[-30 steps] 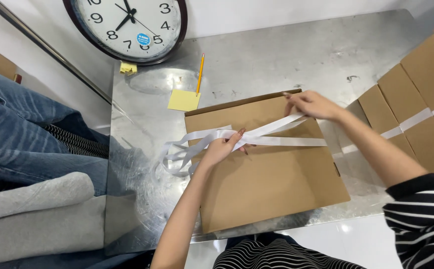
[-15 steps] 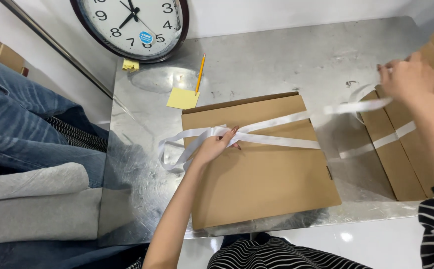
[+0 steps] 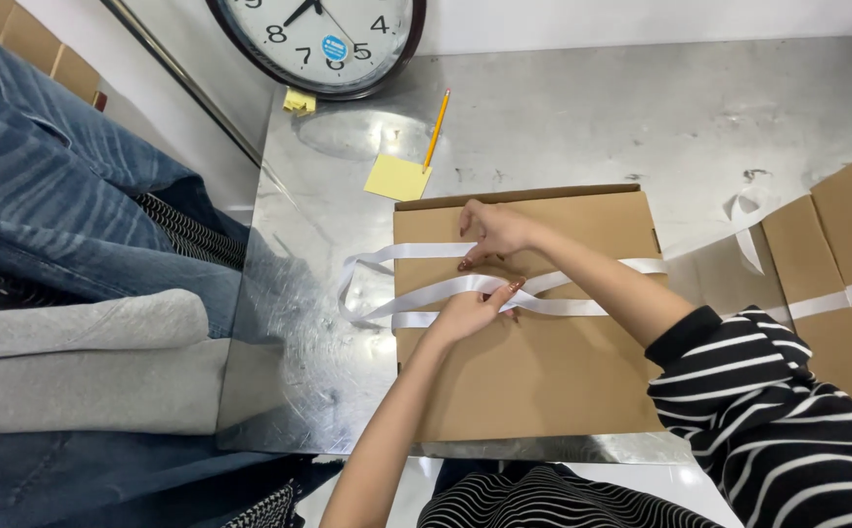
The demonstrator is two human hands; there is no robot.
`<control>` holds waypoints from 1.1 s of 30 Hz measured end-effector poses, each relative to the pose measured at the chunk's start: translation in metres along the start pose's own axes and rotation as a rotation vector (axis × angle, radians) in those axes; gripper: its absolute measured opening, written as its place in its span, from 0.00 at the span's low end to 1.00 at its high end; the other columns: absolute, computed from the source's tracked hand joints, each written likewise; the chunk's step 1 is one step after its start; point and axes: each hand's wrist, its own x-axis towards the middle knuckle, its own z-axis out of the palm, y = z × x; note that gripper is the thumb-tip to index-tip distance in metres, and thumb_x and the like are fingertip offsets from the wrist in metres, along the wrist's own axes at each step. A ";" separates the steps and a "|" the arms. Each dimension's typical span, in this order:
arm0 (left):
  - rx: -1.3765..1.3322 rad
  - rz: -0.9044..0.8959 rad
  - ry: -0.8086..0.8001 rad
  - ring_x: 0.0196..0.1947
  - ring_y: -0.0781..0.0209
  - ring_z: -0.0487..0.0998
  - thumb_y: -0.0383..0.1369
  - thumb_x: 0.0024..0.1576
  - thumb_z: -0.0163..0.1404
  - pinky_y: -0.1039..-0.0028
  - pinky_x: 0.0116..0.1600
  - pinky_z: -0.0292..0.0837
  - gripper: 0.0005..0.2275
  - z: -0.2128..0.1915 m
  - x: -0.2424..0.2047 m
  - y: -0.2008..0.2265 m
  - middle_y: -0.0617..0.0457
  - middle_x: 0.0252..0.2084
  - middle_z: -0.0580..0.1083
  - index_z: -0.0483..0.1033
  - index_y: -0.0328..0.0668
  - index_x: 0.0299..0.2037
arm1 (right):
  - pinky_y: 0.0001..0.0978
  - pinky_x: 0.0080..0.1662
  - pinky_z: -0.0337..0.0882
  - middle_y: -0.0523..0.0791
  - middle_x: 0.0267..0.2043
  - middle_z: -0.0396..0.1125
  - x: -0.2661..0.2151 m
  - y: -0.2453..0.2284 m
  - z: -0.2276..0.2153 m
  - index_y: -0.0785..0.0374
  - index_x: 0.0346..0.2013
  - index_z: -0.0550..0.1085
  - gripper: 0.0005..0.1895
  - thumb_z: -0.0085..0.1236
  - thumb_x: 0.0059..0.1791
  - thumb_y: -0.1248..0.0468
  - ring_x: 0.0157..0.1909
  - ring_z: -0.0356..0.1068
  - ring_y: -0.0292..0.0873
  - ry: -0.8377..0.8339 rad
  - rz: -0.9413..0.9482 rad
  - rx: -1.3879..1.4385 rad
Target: The person places a pink garment in a plastic bag into a cardboard box, closes the lid, and ties the box with a white ribbon. The ribbon is wrapped around the box and tied into a bow on top.
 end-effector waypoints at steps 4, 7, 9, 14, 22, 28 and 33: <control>-0.022 0.009 0.026 0.41 0.61 0.82 0.42 0.70 0.47 0.66 0.55 0.77 0.15 0.010 0.008 -0.015 0.52 0.34 0.85 0.86 0.48 0.39 | 0.31 0.20 0.77 0.45 0.22 0.77 0.016 -0.040 0.004 0.59 0.33 0.80 0.13 0.77 0.42 0.59 0.18 0.75 0.40 -0.171 0.054 -0.072; 0.001 -0.103 -0.008 0.51 0.51 0.83 0.49 0.68 0.47 0.56 0.62 0.75 0.19 0.011 0.008 -0.009 0.49 0.42 0.85 0.85 0.46 0.47 | 0.40 0.32 0.79 0.44 0.26 0.78 0.016 -0.104 0.006 0.51 0.35 0.82 0.08 0.71 0.43 0.56 0.29 0.81 0.47 -0.048 -0.031 -0.299; 0.066 -0.277 -0.071 0.66 0.46 0.78 0.56 0.64 0.45 0.53 0.71 0.70 0.27 0.004 -0.008 0.034 0.44 0.56 0.82 0.84 0.42 0.55 | 0.35 0.38 0.78 0.44 0.31 0.79 0.014 -0.156 0.012 0.55 0.40 0.80 0.09 0.70 0.48 0.58 0.31 0.81 0.42 0.098 -0.205 0.021; 0.094 -0.310 -0.080 0.66 0.44 0.78 0.58 0.63 0.44 0.51 0.72 0.69 0.29 0.010 0.005 0.025 0.44 0.56 0.82 0.84 0.42 0.55 | 0.38 0.41 0.78 0.45 0.35 0.79 -0.005 -0.164 0.009 0.47 0.55 0.75 0.26 0.76 0.46 0.52 0.37 0.81 0.48 0.067 -0.032 -0.190; 0.021 -0.181 0.013 0.59 0.43 0.82 0.49 0.65 0.48 0.49 0.66 0.73 0.20 0.018 0.017 0.002 0.46 0.50 0.84 0.84 0.45 0.53 | 0.39 0.46 0.78 0.48 0.41 0.80 0.034 -0.129 0.025 0.44 0.52 0.79 0.17 0.71 0.49 0.57 0.43 0.81 0.49 -0.080 0.003 -0.221; -0.102 -0.032 0.079 0.56 0.44 0.82 0.41 0.65 0.48 0.50 0.62 0.74 0.17 0.017 0.017 -0.014 0.37 0.49 0.83 0.84 0.35 0.52 | 0.45 0.48 0.79 0.47 0.42 0.81 0.056 -0.131 0.040 0.49 0.42 0.85 0.10 0.70 0.47 0.55 0.48 0.82 0.52 -0.108 -0.029 -0.401; -0.021 -0.212 0.036 0.63 0.46 0.79 0.49 0.60 0.50 0.52 0.69 0.70 0.21 0.022 0.035 -0.035 0.45 0.53 0.83 0.85 0.42 0.50 | 0.60 0.67 0.71 0.64 0.69 0.68 -0.013 -0.242 0.028 0.61 0.68 0.71 0.23 0.57 0.57 0.67 0.71 0.68 0.65 -0.177 -0.443 0.138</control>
